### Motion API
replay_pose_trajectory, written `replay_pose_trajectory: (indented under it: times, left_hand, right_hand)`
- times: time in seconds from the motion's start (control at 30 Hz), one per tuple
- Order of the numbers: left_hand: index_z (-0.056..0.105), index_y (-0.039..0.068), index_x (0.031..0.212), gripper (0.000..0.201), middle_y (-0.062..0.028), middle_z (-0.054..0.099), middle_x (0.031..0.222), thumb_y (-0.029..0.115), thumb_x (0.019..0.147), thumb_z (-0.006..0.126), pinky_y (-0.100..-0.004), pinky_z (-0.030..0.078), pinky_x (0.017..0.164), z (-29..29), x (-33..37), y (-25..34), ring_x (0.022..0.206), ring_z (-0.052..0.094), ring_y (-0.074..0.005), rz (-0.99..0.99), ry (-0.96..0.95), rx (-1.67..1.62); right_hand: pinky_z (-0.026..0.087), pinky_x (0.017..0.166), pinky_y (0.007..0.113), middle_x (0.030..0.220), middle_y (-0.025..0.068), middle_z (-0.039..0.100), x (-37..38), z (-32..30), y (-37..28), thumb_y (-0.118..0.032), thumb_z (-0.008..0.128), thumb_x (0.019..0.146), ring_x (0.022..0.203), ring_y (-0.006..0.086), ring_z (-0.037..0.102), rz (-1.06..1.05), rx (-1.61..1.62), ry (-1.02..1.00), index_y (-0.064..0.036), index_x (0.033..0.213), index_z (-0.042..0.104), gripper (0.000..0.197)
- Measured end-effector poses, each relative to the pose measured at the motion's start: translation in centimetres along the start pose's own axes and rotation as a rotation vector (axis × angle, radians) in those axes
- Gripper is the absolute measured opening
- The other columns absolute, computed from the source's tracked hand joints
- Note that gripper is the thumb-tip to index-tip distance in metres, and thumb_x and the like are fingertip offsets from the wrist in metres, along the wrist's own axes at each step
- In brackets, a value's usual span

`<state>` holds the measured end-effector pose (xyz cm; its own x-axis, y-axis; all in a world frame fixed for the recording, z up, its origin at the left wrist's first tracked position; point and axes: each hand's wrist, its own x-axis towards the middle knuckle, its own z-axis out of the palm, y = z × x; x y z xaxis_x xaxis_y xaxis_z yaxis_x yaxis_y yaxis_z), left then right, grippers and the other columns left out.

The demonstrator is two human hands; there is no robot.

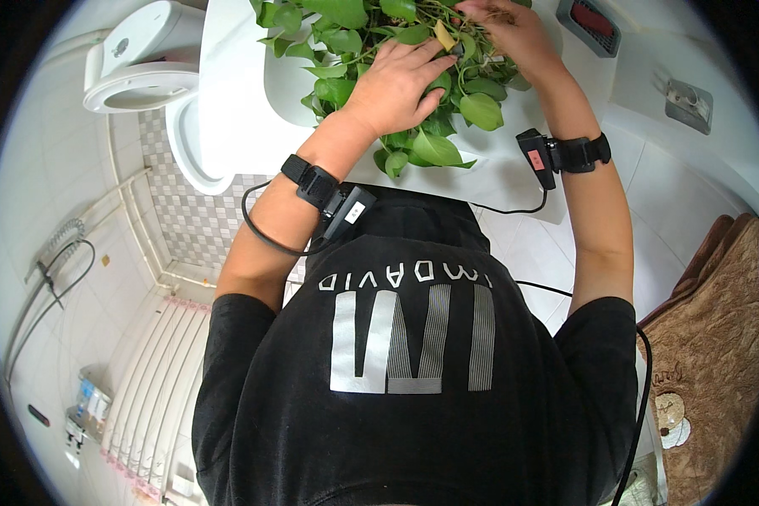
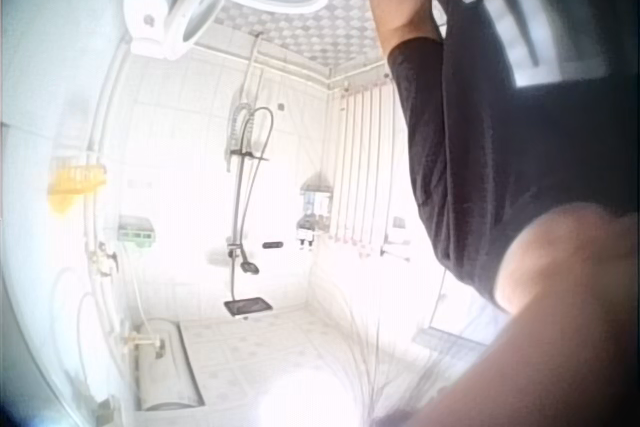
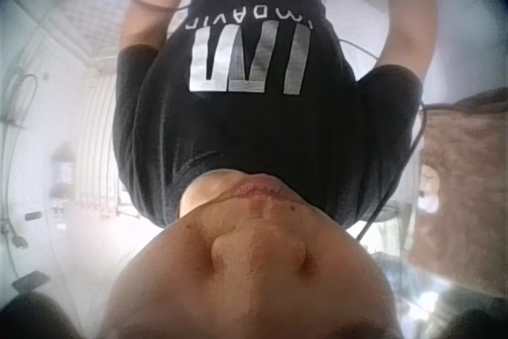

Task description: The person wipes the top of a refrigerator with a cloth, then sweeps debris from the floor into a dustpan with a broom, and finally prunes yellowed leaves from a potted plant in a sink by hand.

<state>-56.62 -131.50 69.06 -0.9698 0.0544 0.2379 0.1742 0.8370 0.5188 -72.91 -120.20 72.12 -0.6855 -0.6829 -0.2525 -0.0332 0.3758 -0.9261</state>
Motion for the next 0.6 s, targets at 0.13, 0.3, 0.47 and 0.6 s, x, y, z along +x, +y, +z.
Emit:
replay_pose_trajectory:
  times: [0.13,0.3,0.47,0.6]
  left_hand:
    - [0.06,0.007,0.112,0.037,-0.0108,0.054,0.117,0.025,0.08,0.062,-0.04,0.039,0.093,0.7,0.1,0.3,0.104,0.051,-0.0287,-0.022,-0.108,0.056]
    - [0.061,0.004,0.108,0.032,-0.0137,0.055,0.119,0.025,0.084,0.058,-0.0401,0.038,0.096,0.0,-0.1,0.0,0.11,0.05,-0.0321,0.016,-0.074,0.011]
    - [0.062,0.003,0.104,0.022,-0.0155,0.061,0.107,0.014,0.085,0.056,-0.0361,0.045,0.087,-0.7,0.3,-1.1,0.099,0.057,-0.0312,-0.16,0.203,-0.262]
    - [0.062,0.005,0.104,0.021,-0.0144,0.065,0.087,0.015,0.087,0.056,-0.0356,0.05,0.07,0.0,1.9,-2.9,0.077,0.063,-0.0312,-0.428,0.367,-0.278]
  right_hand:
    - [0.049,0.066,0.03,0.078,0.0148,0.067,0.2,2.1,-0.8,-0.013,0.063,0.081,0.073,0.023,0.065,-0.403,-0.385,-0.292,-0.0014,0.093,0.066,0.017]
    - [0.048,0.065,0.034,0.08,0.0152,0.066,1.3,1.5,-0.5,-0.01,0.062,0.078,0.071,0.0275,0.064,-0.3,-0.727,-0.158,-0.0045,0.095,0.067,0.019]
    - [0.048,0.063,0.033,0.081,0.0159,0.067,2.2,0.0,3.5,-0.009,0.063,0.079,0.068,0.0222,0.063,-0.41,-0.312,-0.056,-0.0019,0.098,0.066,0.021]
    - [0.047,0.061,0.032,0.078,0.0125,0.066,2.0,-0.4,3.6,-0.021,0.062,0.085,0.064,0.02,0.06,-0.208,-0.311,-0.099,-0.0018,0.099,0.066,0.024]
